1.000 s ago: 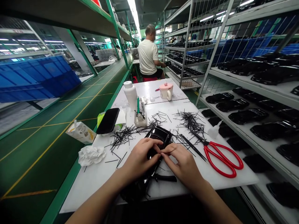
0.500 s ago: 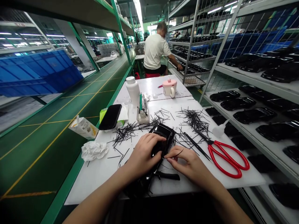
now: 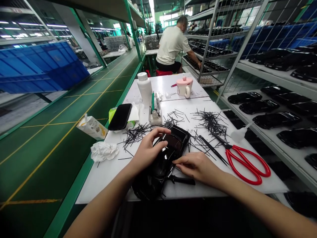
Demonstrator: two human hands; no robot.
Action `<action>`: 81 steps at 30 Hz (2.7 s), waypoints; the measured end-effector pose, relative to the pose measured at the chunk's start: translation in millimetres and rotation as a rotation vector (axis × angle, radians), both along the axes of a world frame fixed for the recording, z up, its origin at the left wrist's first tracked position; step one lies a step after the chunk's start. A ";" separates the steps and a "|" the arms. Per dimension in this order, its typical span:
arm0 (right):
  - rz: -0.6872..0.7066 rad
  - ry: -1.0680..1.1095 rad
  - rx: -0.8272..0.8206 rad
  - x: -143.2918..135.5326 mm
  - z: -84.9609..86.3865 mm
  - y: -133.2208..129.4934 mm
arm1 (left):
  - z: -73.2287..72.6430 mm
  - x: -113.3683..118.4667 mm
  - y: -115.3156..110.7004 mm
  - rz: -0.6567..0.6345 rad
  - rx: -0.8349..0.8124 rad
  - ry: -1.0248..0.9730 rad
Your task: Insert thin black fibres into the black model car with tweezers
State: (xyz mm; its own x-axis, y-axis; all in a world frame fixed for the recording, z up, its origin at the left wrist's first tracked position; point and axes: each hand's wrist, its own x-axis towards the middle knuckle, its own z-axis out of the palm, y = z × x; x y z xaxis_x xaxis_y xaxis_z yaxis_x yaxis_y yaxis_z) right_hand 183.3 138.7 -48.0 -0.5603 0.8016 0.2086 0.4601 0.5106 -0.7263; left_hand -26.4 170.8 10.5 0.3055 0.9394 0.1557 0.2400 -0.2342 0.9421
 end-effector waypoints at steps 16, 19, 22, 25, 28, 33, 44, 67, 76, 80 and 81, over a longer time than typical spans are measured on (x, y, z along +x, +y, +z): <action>0.087 -0.040 -0.026 0.4 4.9 1.6 | -1.5 2.6 -2.7 -0.024 0.032 -0.032; 0.103 -0.046 -0.026 -0.3 7.0 2.9 | -1.2 3.1 -3.3 -0.034 0.026 -0.057; 0.123 -0.071 -0.024 -0.4 7.4 3.8 | -1.6 3.1 -3.5 -0.039 0.022 -0.069; 0.143 -0.119 -0.032 -1.0 5.9 4.9 | -2.1 2.7 -3.7 -0.047 0.028 -0.069; 0.144 -0.142 -0.107 -2.8 5.9 7.2 | -1.5 2.2 -4.8 -0.060 0.051 -0.025; 0.122 0.009 -0.539 -0.8 16.7 12.9 | 0.9 1.8 -8.7 -0.172 0.109 0.143; 0.040 0.549 -1.040 13.3 7.4 18.3 | 3.5 1.7 -14.0 -0.412 0.253 0.319; -0.561 -0.543 0.104 110.7 20.3 10.0 | 1.9 2.6 -15.6 -0.246 0.074 0.218; -0.596 -0.386 -0.003 153.7 -20.0 -16.3 | -3.1 3.2 -14.4 -0.093 0.096 0.213; -0.722 -0.259 0.077 150.8 -4.9 -31.1 | -1.9 3.9 -14.5 -0.059 0.067 0.233; -0.772 -0.235 0.105 149.4 -0.9 -35.5 | -1.3 4.0 -14.6 -0.055 0.058 0.234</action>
